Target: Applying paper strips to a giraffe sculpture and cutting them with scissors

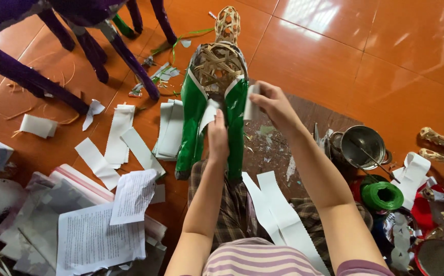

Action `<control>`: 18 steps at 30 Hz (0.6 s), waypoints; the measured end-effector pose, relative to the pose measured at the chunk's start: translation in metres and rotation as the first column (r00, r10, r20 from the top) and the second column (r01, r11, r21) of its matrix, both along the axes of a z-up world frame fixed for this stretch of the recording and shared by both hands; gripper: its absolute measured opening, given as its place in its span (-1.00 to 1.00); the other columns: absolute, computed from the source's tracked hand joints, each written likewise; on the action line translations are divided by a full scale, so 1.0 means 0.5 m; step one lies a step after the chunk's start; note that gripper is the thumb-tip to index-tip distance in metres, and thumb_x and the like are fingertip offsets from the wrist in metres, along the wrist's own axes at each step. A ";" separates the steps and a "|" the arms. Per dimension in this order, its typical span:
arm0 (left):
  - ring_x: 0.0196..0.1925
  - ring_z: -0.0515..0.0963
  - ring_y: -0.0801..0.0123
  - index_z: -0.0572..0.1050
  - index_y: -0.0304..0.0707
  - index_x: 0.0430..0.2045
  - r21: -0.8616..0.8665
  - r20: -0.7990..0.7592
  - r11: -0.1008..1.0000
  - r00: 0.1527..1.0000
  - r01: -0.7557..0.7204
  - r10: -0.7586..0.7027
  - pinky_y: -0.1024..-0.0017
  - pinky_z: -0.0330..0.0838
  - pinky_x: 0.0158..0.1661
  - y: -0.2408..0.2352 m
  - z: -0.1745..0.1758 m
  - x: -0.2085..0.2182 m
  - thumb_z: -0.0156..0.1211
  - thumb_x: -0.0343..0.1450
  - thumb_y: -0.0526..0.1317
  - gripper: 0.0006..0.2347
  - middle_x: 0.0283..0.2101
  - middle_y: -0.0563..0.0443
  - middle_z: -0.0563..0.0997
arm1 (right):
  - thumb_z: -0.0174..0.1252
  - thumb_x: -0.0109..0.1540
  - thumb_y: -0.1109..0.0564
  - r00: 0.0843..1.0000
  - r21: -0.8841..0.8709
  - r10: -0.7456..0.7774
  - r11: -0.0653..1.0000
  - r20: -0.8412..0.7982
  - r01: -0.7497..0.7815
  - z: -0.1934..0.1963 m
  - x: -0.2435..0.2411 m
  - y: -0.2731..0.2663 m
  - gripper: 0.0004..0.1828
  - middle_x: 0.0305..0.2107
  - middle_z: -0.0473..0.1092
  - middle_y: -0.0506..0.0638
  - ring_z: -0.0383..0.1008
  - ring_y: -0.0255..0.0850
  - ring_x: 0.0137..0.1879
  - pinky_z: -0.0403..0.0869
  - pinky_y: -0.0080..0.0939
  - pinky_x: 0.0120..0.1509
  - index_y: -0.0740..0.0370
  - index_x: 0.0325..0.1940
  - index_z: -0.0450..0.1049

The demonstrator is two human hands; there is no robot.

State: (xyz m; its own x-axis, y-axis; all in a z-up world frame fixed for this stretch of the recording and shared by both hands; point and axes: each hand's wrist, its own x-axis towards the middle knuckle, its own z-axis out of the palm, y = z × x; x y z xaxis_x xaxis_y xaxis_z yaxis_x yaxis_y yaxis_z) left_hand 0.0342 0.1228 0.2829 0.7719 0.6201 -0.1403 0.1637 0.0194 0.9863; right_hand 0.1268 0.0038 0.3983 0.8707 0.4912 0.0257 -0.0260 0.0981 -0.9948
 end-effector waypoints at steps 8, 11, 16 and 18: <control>-0.02 0.54 -0.41 0.56 -0.67 -0.40 -0.056 -0.093 0.995 0.993 -0.078 0.073 -0.02 0.33 0.04 -0.025 0.113 0.016 -0.14 0.52 0.20 -0.35 -0.20 -0.69 0.56 | 0.31 0.22 0.16 0.995 -0.041 0.100 0.994 0.001 -0.100 -0.010 0.025 0.052 -0.90 -0.51 0.38 -0.13 0.34 -0.41 -0.39 0.35 -0.41 -0.31 0.20 -0.27 0.51; -0.04 0.57 -0.13 0.56 -0.68 -0.36 -0.169 -0.041 0.984 0.998 -0.063 0.057 0.04 0.33 -0.02 -0.016 0.091 0.016 -0.12 0.54 0.20 -0.35 -0.18 -0.65 0.55 | 0.29 0.23 0.21 0.995 -0.035 0.096 0.995 0.031 -0.095 0.001 0.016 0.069 -0.92 -0.47 0.39 -0.15 0.32 -0.42 -0.33 0.36 -0.42 -0.27 0.23 -0.25 0.51; -0.07 0.54 0.14 0.57 -0.71 -0.20 -0.291 0.110 0.953 0.986 -0.090 0.127 0.12 0.42 -0.05 -0.010 0.064 0.035 0.06 0.54 -0.02 -0.53 -0.15 -0.58 0.60 | 0.28 0.25 0.21 0.989 -0.033 0.134 0.991 0.060 -0.132 0.012 0.020 0.080 -0.89 -0.50 0.36 -0.18 0.30 -0.45 -0.35 0.29 -0.49 -0.26 0.18 -0.32 0.47; -0.05 0.49 0.19 0.55 -0.73 -0.14 -0.345 0.114 0.932 0.981 -0.110 0.158 0.12 0.41 -0.03 -0.013 0.055 0.038 0.09 0.54 -0.07 -0.57 -0.14 -0.57 0.59 | 0.28 0.26 0.19 0.989 -0.041 0.130 0.991 0.065 -0.128 0.012 0.020 0.079 -0.90 -0.49 0.37 -0.18 0.30 -0.44 -0.35 0.29 -0.48 -0.25 0.17 -0.31 0.47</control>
